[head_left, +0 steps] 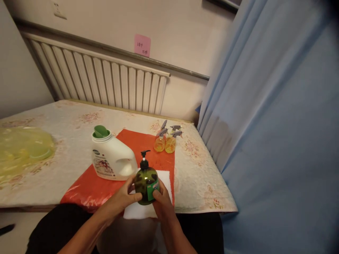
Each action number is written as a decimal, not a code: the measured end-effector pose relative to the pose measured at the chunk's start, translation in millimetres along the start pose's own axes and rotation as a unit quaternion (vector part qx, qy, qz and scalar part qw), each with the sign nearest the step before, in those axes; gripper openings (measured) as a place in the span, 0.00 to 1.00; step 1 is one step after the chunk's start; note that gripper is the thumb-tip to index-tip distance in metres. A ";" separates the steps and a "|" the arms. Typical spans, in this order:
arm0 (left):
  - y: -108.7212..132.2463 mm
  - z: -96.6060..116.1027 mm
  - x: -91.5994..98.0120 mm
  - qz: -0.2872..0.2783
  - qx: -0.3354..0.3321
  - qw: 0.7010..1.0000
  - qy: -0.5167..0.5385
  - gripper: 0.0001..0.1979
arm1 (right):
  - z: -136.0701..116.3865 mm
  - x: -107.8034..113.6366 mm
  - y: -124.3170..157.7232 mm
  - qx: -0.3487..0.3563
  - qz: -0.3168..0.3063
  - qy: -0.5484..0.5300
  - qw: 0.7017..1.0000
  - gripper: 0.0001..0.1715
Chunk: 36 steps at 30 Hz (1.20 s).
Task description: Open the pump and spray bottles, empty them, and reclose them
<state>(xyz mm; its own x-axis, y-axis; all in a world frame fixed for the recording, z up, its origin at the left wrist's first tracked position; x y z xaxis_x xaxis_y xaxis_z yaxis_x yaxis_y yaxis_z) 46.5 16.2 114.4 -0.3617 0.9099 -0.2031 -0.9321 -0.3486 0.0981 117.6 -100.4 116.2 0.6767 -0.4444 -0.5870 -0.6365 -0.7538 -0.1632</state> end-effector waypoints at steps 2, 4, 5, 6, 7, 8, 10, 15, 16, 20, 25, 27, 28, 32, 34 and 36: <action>1.7 -5.7 -4.4 -0.005 -0.003 1.000 0.010 0.46 | 4.7 1.9 -0.1 0.006 -0.002 0.014 1.000 0.41; 1.8 -8.9 -5.0 0.006 -0.007 1.000 0.019 0.49 | 7.8 4.6 -0.3 -0.002 -0.014 0.047 0.999 0.39; 1.6 -9.5 -4.5 0.012 -0.008 1.000 0.019 0.49 | 8.0 6.4 -0.8 -0.011 -0.022 0.072 0.997 0.38; 1.3 -9.3 -4.0 0.016 -0.012 1.000 0.014 0.49 | 6.9 8.5 -1.9 -0.020 -0.028 0.100 0.994 0.38; 1.1 -8.3 -3.4 0.021 -0.018 1.000 0.007 0.48 | 4.3 10.4 -3.6 -0.028 -0.032 0.129 0.991 0.38; 1.0 -6.7 -2.6 0.027 -0.028 0.999 -0.004 0.48 | 0.3 12.1 -6.0 -0.033 -0.034 0.157 0.986 0.38; 0.8 -3.6 -1.2 0.043 -0.050 0.997 -0.041 0.46 | -10.6 13.6 -12.0 -0.030 -0.029 0.207 0.978 0.38; -0.5 -9.7 2.7 0.111 -0.068 0.972 -0.195 0.45 | -27.2 5.7 -21.9 -0.023 -0.008 0.328 0.944 0.43; -0.6 -12.1 3.4 0.124 -0.070 0.966 -0.213 0.45 | -26.4 3.9 -21.6 -0.026 0.001 0.347 0.938 0.46; -0.4 -15.6 1.1 0.141 -0.096 0.957 -0.235 0.44 | -17.1 3.6 -16.5 -0.040 0.055 0.380 0.922 0.51; -3.9 -18.3 2.8 0.130 -0.055 0.974 -0.175 0.49 | -22.1 18.8 -19.9 -0.037 0.104 0.387 0.915 0.40; -6.8 -21.7 9.2 0.135 -0.048 0.978 -0.154 0.45 | -32.6 28.0 -29.6 -0.028 0.121 0.385 0.914 0.38; -9.0 -25.2 12.2 0.129 -0.043 0.979 -0.155 0.41 | -38.5 32.5 -36.7 -0.021 0.132 0.387 0.913 0.38; -22.0 -55.2 10.9 -0.004 0.028 0.989 -0.144 0.20 | -54.1 41.1 -82.3 0.008 0.158 0.408 0.899 0.40; -29.2 -70.3 7.1 -0.070 0.073 0.990 -0.095 0.20 | -52.5 37.8 -114.9 0.017 0.149 0.418 0.896 0.43; -37.5 -80.8 3.7 -0.129 0.118 0.983 -0.053 0.20 | -45.0 30.9 -151.3 0.022 0.131 0.432 0.892 0.44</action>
<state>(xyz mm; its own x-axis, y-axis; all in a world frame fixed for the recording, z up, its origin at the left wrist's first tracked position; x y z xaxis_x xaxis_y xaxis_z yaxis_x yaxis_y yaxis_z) 78.6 14.5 31.2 -0.0978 0.9839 -0.1495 -0.9578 -0.0523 0.2825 251.4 -21.9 158.5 0.5235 -0.8239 0.2173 -0.8157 -0.5583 -0.1515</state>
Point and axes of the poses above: each hand's wrist, its own y-axis away from the middle knuckle, its own x-axis out of the back of the hand, z = x × y, the point moved 6 cm from there along -y, towards the middle knuckle
